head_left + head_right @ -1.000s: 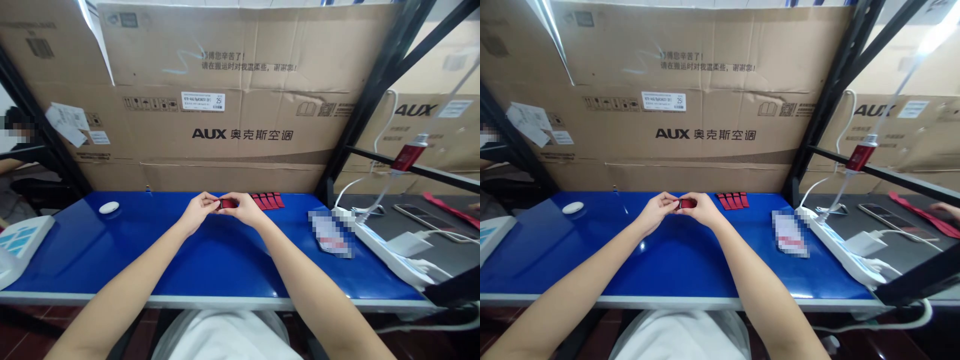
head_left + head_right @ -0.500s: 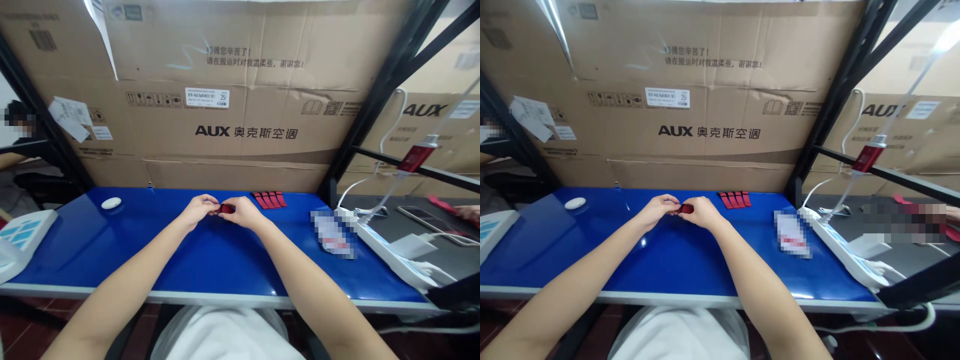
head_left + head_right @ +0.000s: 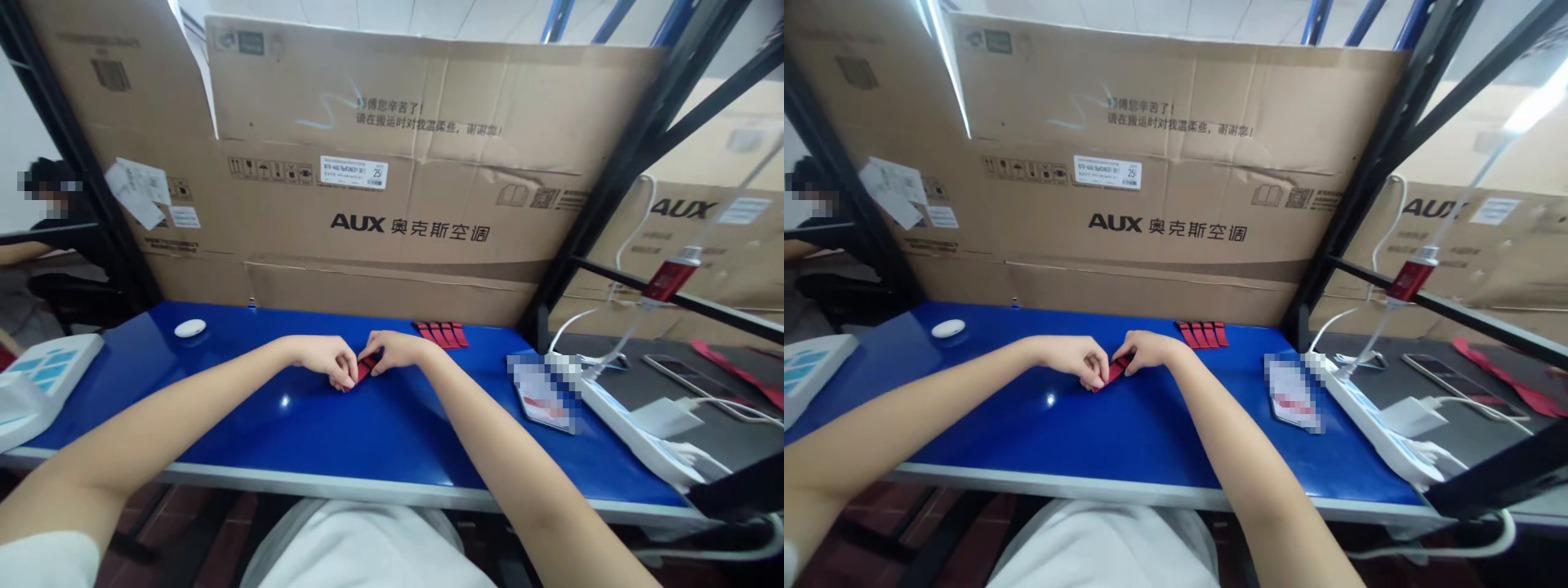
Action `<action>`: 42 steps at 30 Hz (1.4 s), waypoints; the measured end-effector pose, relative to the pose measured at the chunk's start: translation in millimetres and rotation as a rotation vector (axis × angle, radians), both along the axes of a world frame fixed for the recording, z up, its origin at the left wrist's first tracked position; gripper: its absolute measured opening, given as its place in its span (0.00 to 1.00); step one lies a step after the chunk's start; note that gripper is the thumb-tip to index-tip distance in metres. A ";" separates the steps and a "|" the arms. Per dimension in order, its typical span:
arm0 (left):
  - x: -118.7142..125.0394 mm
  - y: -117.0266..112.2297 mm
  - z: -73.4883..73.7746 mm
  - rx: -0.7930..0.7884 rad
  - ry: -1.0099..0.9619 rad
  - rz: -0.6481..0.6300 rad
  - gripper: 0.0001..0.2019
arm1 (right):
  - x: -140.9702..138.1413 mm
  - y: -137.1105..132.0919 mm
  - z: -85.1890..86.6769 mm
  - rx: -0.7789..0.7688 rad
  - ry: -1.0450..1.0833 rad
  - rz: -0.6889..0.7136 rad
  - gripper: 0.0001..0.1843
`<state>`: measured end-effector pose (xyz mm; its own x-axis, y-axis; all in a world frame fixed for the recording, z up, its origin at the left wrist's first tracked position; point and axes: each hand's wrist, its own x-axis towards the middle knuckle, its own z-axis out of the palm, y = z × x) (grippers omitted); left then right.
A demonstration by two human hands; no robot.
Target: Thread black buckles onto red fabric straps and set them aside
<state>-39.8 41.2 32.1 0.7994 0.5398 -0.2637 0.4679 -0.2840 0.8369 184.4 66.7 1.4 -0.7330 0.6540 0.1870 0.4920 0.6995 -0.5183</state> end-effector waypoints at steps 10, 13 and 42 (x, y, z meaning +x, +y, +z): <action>9.9 -19.0 -65.9 1.011 0.010 0.241 0.19 | 19.9 -11.2 -35.5 0.115 -0.108 -0.315 0.30; 8.7 -20.8 -72.4 0.974 0.053 0.233 0.21 | 23.9 -29.3 -46.3 0.128 -0.149 -0.318 0.33; -12.5 -0.6 -68.0 0.761 0.434 0.336 0.39 | 10.3 -44.5 -49.1 0.109 -0.239 -0.415 0.47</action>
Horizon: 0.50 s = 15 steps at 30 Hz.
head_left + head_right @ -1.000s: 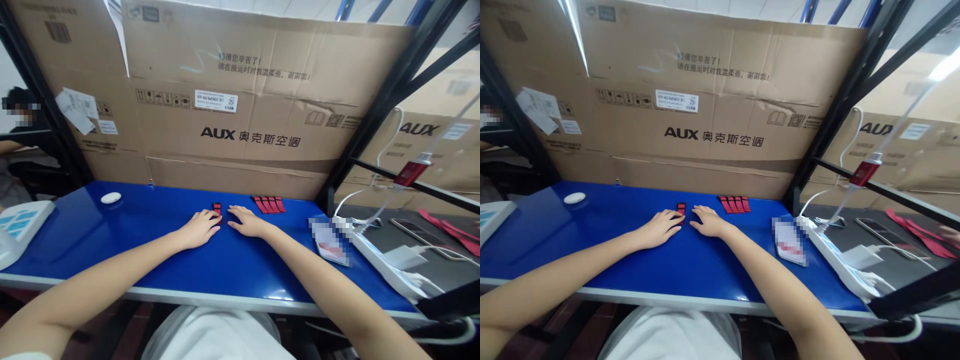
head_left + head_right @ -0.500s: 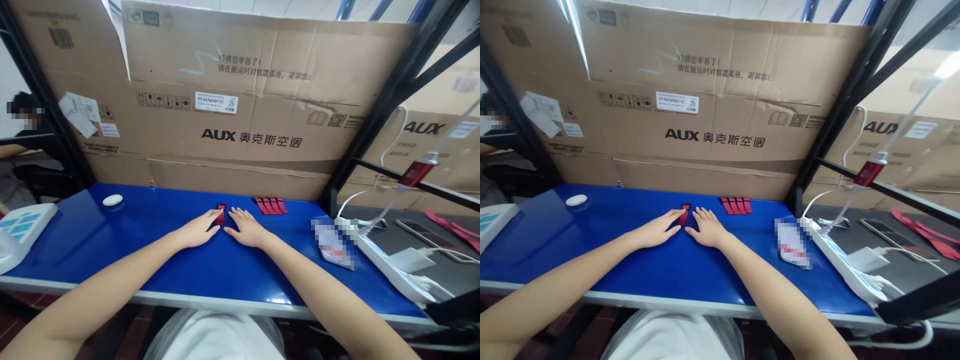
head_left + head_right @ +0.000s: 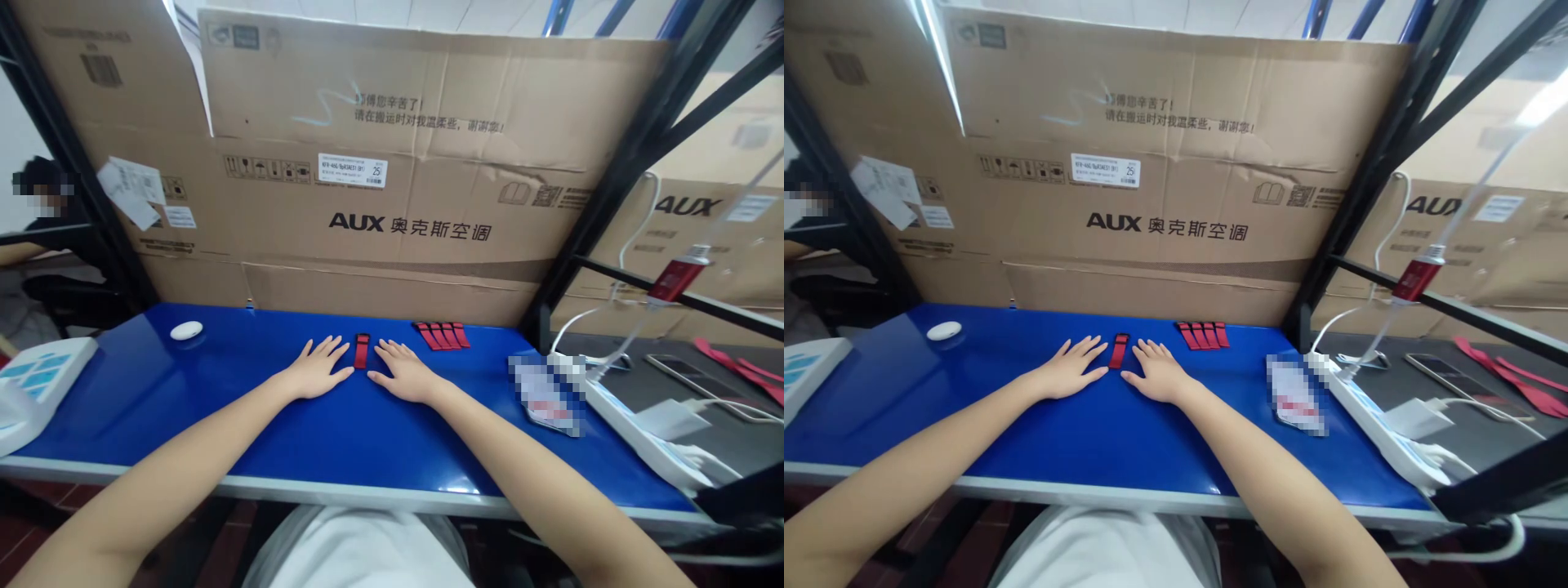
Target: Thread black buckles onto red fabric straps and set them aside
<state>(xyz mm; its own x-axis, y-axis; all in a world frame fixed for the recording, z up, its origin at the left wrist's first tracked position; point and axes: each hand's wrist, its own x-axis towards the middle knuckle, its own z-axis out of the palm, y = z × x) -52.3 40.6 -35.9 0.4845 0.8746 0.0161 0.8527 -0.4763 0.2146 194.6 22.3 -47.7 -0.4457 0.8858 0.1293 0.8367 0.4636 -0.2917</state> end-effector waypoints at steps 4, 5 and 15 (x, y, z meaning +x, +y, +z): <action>0.1 -1.2 2.9 0.000 -0.008 -0.024 0.39 | 0.6 0.0 0.8 -0.005 0.009 0.005 0.47; -0.2 -1.0 3.4 0.004 -0.014 -0.028 0.39 | 0.9 0.2 0.7 -0.005 0.011 0.007 0.47; 2.7 3.2 4.0 0.038 -0.037 -0.092 0.34 | 0.7 3.0 -1.6 0.000 0.013 0.012 0.47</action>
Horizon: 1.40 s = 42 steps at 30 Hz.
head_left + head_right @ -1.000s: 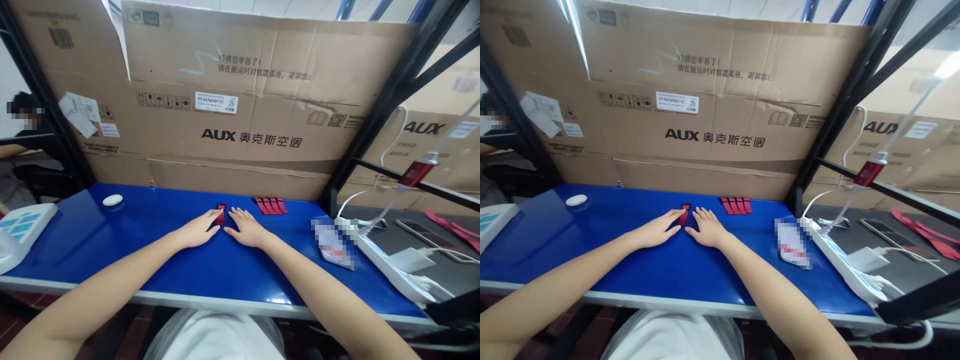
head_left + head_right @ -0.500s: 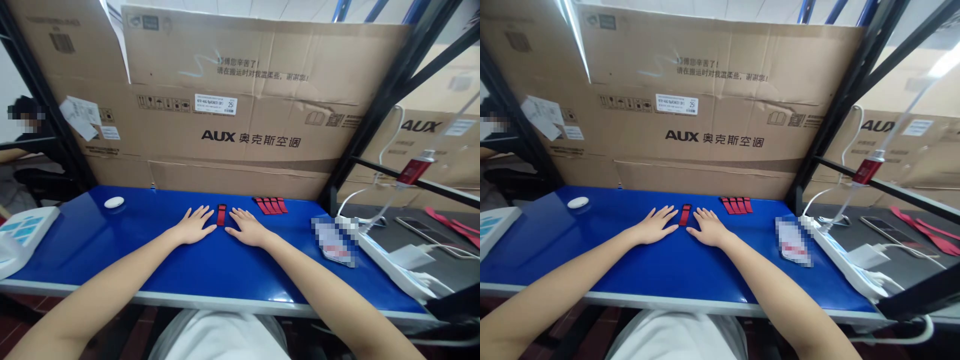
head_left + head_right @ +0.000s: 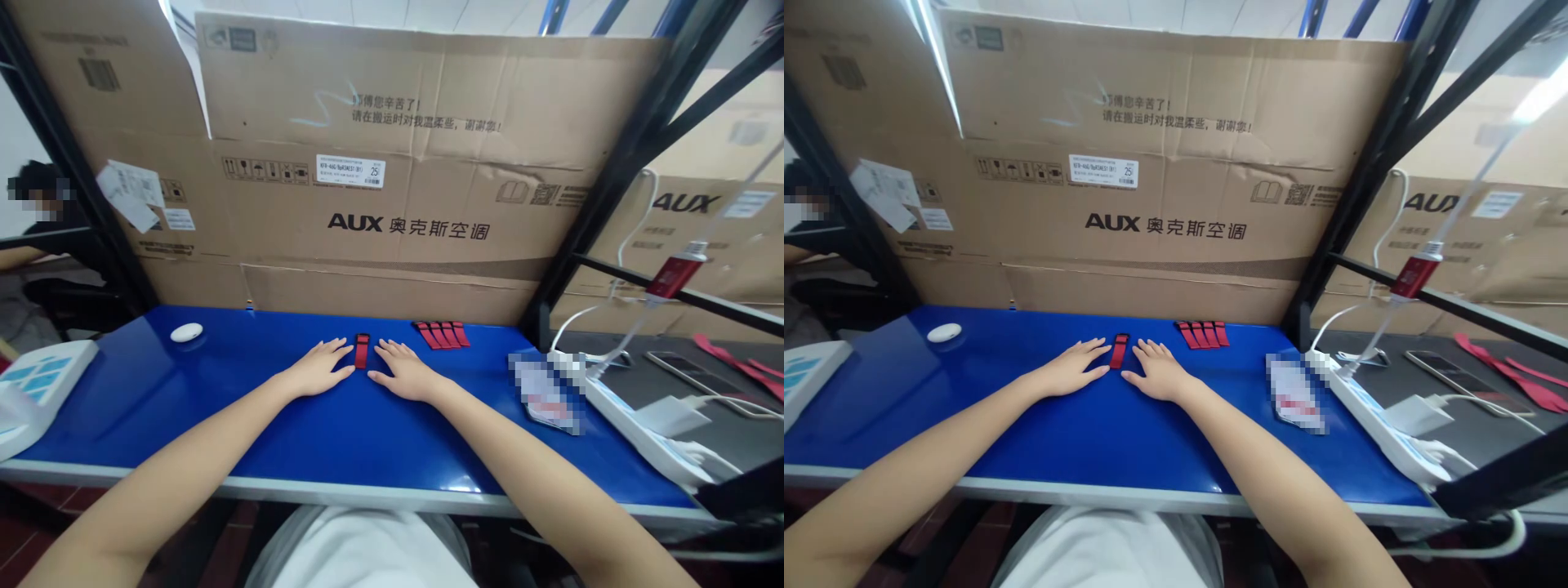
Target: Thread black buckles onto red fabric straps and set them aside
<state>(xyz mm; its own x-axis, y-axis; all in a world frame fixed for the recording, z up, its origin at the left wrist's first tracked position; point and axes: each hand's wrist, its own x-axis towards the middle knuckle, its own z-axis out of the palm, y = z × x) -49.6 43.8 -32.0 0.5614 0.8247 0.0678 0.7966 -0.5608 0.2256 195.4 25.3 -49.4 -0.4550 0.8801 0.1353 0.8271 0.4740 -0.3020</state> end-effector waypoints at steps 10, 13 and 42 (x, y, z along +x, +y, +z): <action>0.2 -0.4 1.4 -0.031 0.009 0.005 0.35 | 0.4 -1.4 1.3 0.007 -0.011 0.000 0.44; 1.1 -1.9 3.5 -0.042 0.012 0.007 0.35 | 0.9 -0.4 0.2 0.013 -0.013 0.003 0.44; 3.1 -4.0 3.9 -0.032 0.024 0.013 0.34 | 1.0 0.7 0.7 0.005 0.005 0.009 0.45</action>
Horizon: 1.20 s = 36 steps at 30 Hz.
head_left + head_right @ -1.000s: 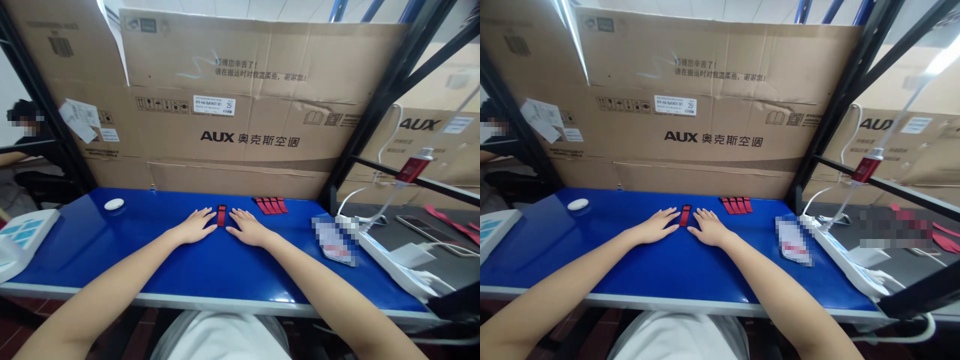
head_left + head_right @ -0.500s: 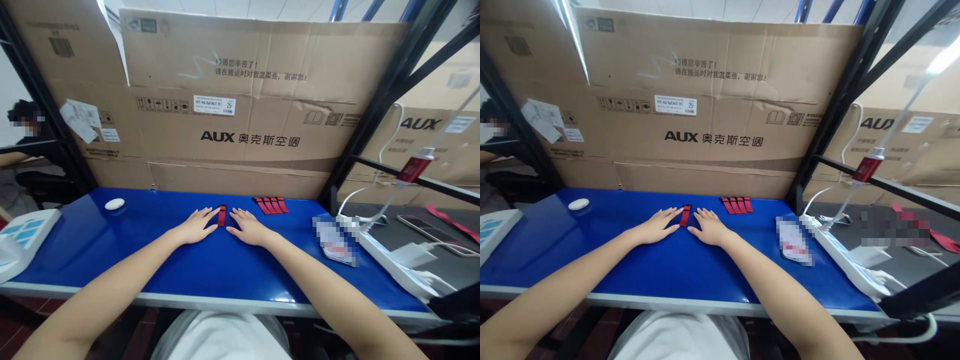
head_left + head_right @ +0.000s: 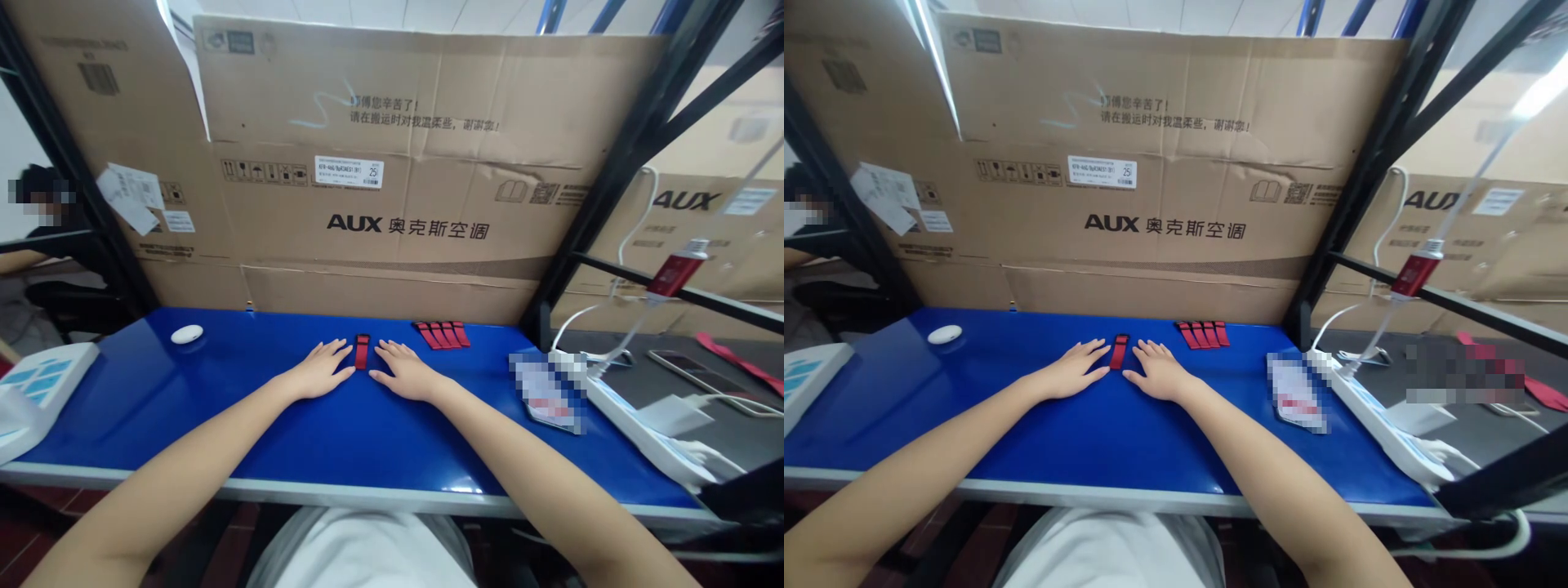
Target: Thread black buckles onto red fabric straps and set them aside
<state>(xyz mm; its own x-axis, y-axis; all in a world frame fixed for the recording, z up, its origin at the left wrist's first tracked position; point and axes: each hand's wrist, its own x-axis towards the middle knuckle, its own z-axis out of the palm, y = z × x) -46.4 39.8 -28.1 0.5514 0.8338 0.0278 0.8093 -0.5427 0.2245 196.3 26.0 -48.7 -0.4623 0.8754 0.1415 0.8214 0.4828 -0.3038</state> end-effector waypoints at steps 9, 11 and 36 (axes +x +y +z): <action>-0.5 -1.3 1.5 0.052 -0.139 -0.098 0.25 | 0.0 -1.7 6.3 0.115 0.127 0.015 0.25; 2.9 -2.2 2.9 0.097 -0.213 -0.188 0.20 | -0.2 -2.3 10.3 0.134 0.234 0.026 0.12; 28.4 -16.7 4.5 0.351 -0.435 -0.367 0.11 | 4.3 3.7 25.8 -0.250 0.684 0.229 0.15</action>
<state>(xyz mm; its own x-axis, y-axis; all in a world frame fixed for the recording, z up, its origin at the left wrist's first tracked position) -18.0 23.1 -23.6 0.6752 0.4948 0.5471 0.4337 -0.8662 0.2482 200.6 29.7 -22.9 -0.5168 0.8120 0.2714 0.2985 0.4680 -0.8317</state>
